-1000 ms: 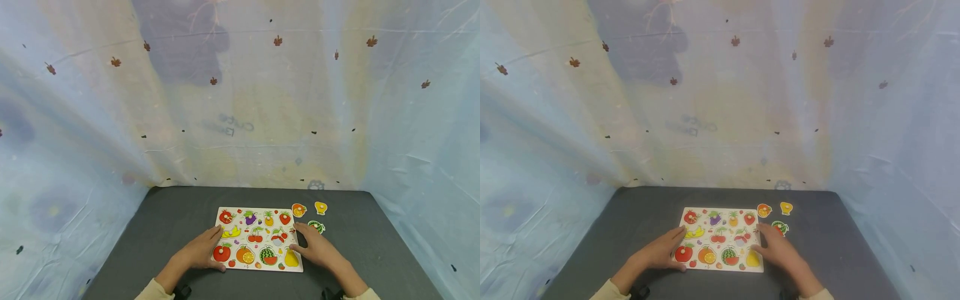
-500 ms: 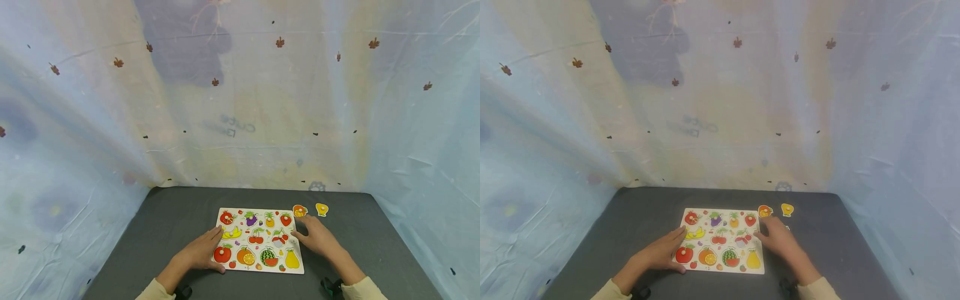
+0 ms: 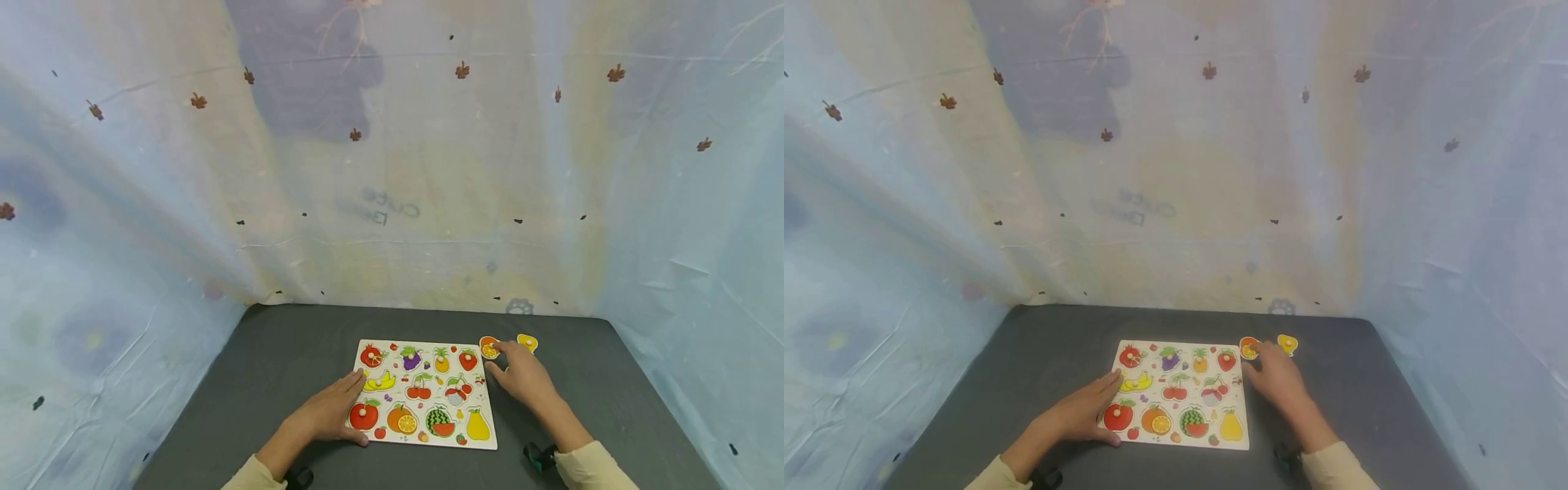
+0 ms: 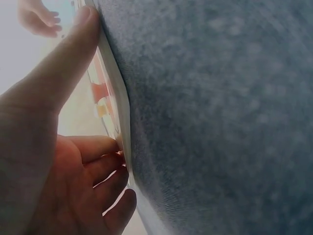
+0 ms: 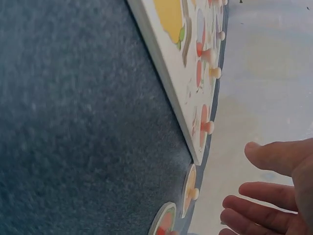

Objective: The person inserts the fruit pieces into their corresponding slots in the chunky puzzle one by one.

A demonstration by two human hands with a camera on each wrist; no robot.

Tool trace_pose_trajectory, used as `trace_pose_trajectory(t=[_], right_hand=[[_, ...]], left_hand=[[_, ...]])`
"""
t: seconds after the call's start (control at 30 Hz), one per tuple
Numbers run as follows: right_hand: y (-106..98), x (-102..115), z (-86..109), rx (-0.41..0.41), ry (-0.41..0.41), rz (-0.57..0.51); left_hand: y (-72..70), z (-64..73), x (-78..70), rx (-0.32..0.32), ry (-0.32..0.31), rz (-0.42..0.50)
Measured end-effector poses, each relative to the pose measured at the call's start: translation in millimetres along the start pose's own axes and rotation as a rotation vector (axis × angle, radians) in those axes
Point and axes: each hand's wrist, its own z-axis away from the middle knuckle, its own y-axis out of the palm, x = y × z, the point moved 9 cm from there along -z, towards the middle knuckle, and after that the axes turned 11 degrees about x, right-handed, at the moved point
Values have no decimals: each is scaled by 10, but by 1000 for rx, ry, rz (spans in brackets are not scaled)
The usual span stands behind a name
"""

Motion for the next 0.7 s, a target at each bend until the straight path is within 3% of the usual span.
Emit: trace_pose_trajectory(t=[0.33,0.7], right_hand=[[-1,-174,-160,-58,34,1],[63,-371,-324,-64,48,-37]], left_hand=[[-29,1,-11,11,-24,24],[-27,-7,7,13,-25,33]])
